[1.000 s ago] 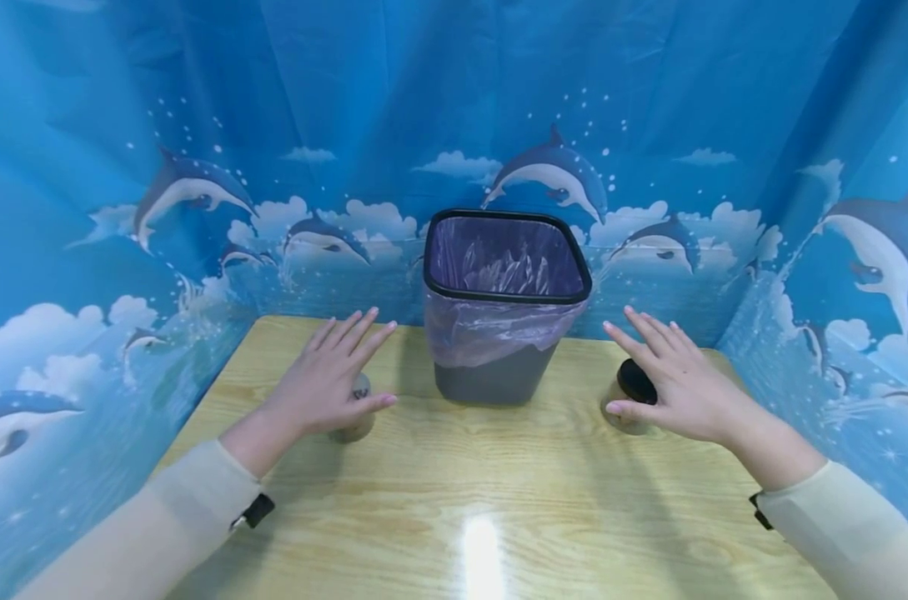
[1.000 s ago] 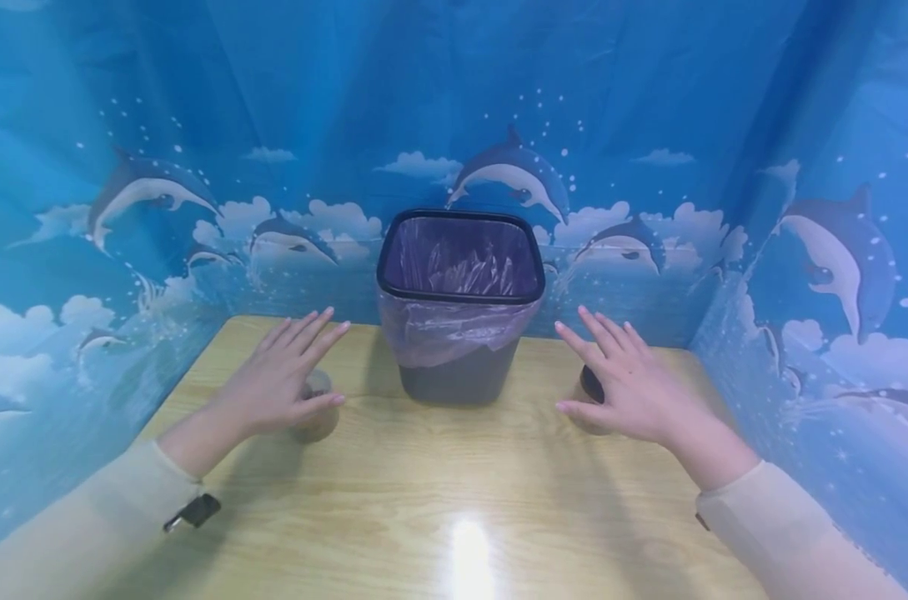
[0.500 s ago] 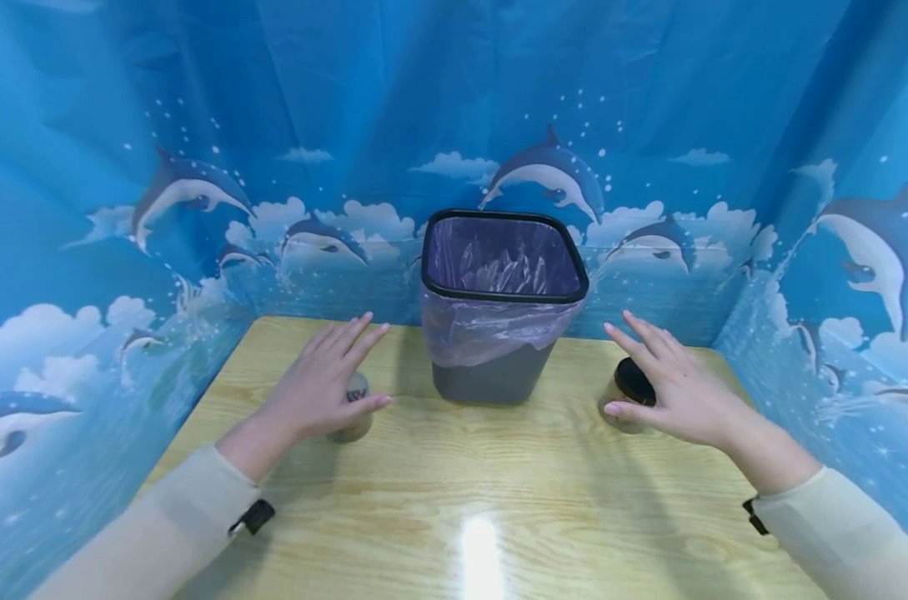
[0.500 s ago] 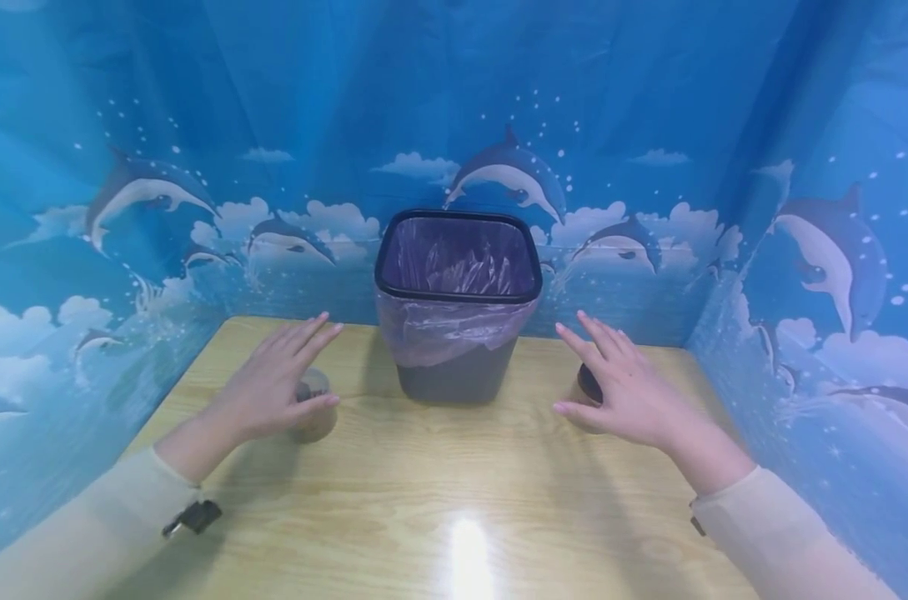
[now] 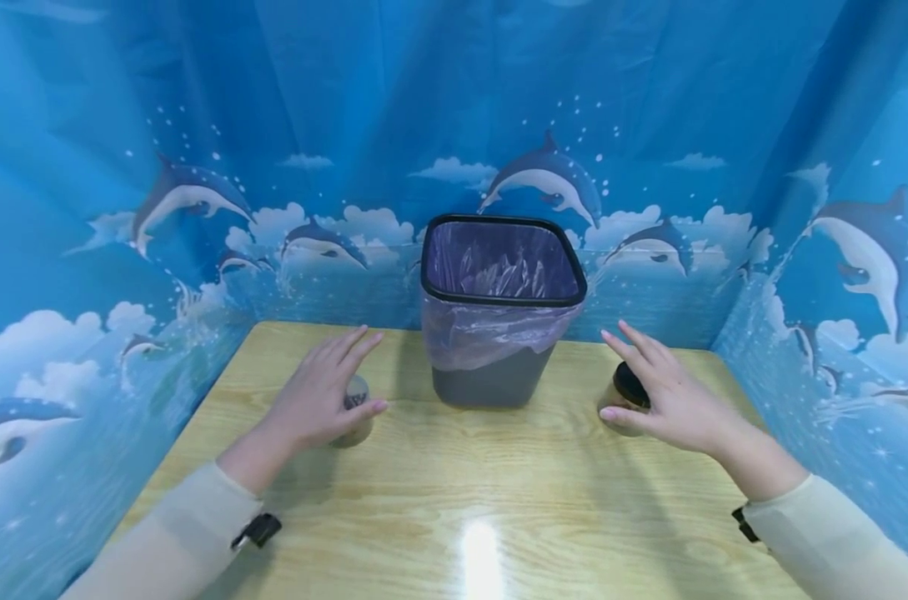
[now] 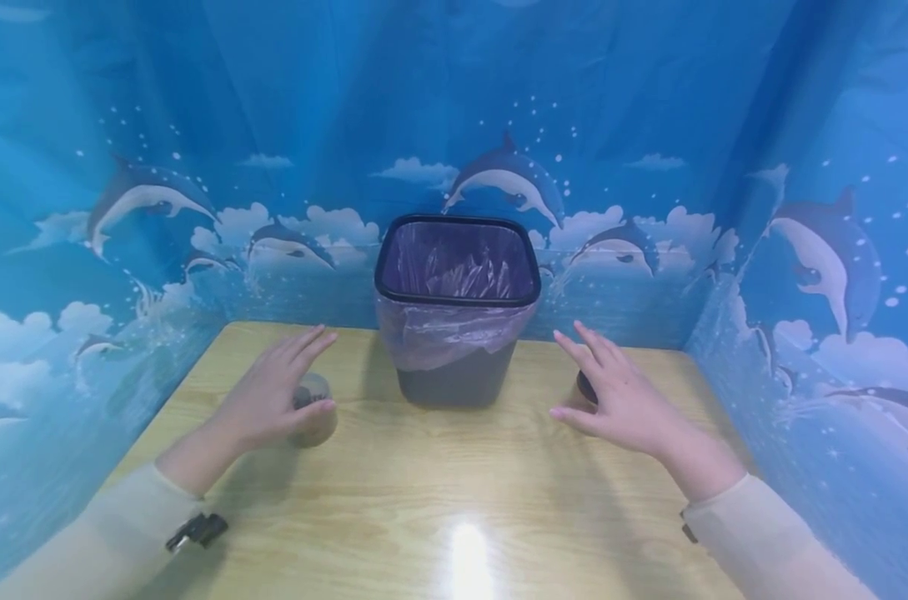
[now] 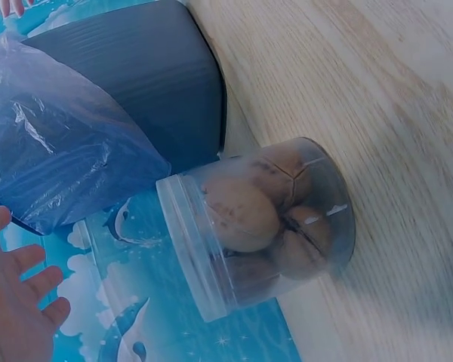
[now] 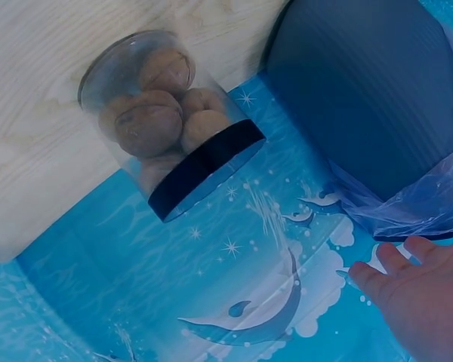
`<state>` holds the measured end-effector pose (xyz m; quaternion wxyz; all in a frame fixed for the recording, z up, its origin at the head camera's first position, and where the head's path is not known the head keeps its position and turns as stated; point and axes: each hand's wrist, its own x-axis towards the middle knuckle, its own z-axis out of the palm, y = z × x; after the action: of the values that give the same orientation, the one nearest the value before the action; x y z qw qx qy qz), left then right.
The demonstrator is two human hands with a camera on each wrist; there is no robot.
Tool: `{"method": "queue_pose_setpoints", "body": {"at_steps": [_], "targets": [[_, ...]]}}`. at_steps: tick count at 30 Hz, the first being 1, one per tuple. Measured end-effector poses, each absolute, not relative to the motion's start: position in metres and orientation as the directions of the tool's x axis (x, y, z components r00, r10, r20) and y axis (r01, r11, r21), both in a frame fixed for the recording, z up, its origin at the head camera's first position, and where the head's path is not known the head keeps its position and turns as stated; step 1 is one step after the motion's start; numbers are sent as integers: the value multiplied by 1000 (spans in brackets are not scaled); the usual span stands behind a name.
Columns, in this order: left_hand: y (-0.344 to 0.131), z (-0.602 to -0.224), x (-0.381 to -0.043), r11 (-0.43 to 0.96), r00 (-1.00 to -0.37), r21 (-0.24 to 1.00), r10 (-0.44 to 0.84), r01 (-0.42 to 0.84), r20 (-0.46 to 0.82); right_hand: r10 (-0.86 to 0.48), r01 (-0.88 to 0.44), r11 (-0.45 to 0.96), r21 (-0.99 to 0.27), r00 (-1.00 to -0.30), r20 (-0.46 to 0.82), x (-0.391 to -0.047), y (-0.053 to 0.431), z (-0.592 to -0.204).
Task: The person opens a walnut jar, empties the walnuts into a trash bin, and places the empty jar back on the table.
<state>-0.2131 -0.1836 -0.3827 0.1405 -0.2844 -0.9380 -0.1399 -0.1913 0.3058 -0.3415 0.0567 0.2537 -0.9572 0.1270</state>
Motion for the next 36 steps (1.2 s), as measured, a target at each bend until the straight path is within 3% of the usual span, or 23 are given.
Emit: {"method": "queue_pose_setpoints", "body": {"at_steps": [19,36], "targets": [[-184,-392,-208,784,-800,255,447,566,401,-446,-481,813,-329,-877,179,-186,300,-351],[-188,-411,-210,737,-836,412,394,536,382,-411,-463,765,-447,-886,213,-183,305,-366]]}}
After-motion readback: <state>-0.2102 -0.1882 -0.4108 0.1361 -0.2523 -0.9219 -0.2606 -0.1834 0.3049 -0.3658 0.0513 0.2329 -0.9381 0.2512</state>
